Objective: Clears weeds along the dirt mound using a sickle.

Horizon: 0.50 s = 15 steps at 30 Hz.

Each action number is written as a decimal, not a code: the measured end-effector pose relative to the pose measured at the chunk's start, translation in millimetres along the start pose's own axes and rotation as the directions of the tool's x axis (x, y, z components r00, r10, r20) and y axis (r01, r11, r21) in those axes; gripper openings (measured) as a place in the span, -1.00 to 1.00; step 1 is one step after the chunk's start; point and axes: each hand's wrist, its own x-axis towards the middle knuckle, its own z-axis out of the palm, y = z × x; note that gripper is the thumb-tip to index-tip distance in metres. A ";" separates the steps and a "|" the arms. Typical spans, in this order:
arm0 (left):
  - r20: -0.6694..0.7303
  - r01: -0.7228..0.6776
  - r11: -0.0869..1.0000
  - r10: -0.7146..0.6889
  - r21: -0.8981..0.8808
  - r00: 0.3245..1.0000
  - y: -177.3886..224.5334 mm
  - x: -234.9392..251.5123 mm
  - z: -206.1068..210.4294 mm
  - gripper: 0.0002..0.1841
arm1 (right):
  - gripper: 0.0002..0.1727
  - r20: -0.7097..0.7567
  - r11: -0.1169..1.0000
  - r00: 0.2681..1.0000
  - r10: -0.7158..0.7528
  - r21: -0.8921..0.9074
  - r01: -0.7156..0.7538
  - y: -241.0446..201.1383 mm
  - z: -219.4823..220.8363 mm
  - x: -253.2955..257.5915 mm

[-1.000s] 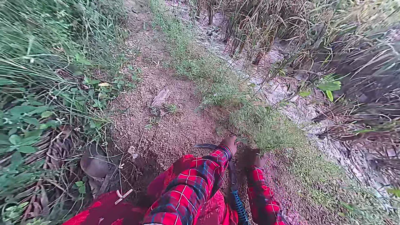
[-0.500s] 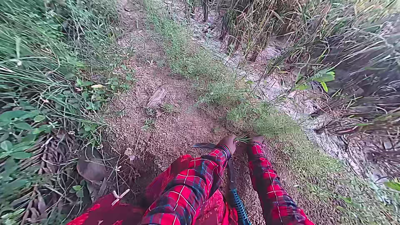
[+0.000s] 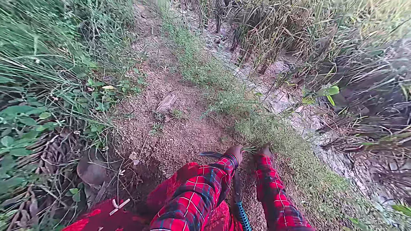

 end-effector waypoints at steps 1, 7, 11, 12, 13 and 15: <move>-0.008 0.015 1.000 -0.015 0.000 1.000 2.2 -5.0 -2.3 -0.52 | -0.30 0.001 0.999 1.000 -0.017 0.041 0.017 4.0 1.3 -3.9; -0.081 0.161 0.983 -0.168 -0.088 0.982 3.6 -13.5 -21.5 -0.51 | -0.37 -0.037 0.983 0.995 -0.091 0.154 0.096 3.5 -40.1 -63.4; -0.115 0.182 0.967 -0.204 -0.179 0.972 2.2 2.1 -7.2 -0.51 | -0.51 -0.149 0.932 0.966 -0.213 0.266 0.247 -8.1 -76.9 -82.8; -0.127 0.176 0.968 -0.200 -0.177 0.972 4.2 1.9 -6.1 -0.51 | -0.50 -0.133 0.937 0.964 -0.230 0.236 0.256 -12.9 -80.0 -75.8; -0.148 0.167 0.969 -0.195 -0.181 0.970 5.0 1.1 -6.8 -0.51 | -0.47 -0.079 0.946 0.965 -0.252 0.191 0.263 -16.3 -80.4 -63.1; -0.190 0.171 0.963 -0.212 -0.211 0.959 1.7 -2.4 -10.1 -0.52 | -0.43 0.073 0.964 0.961 -0.266 0.014 0.265 -17.9 -69.1 -35.5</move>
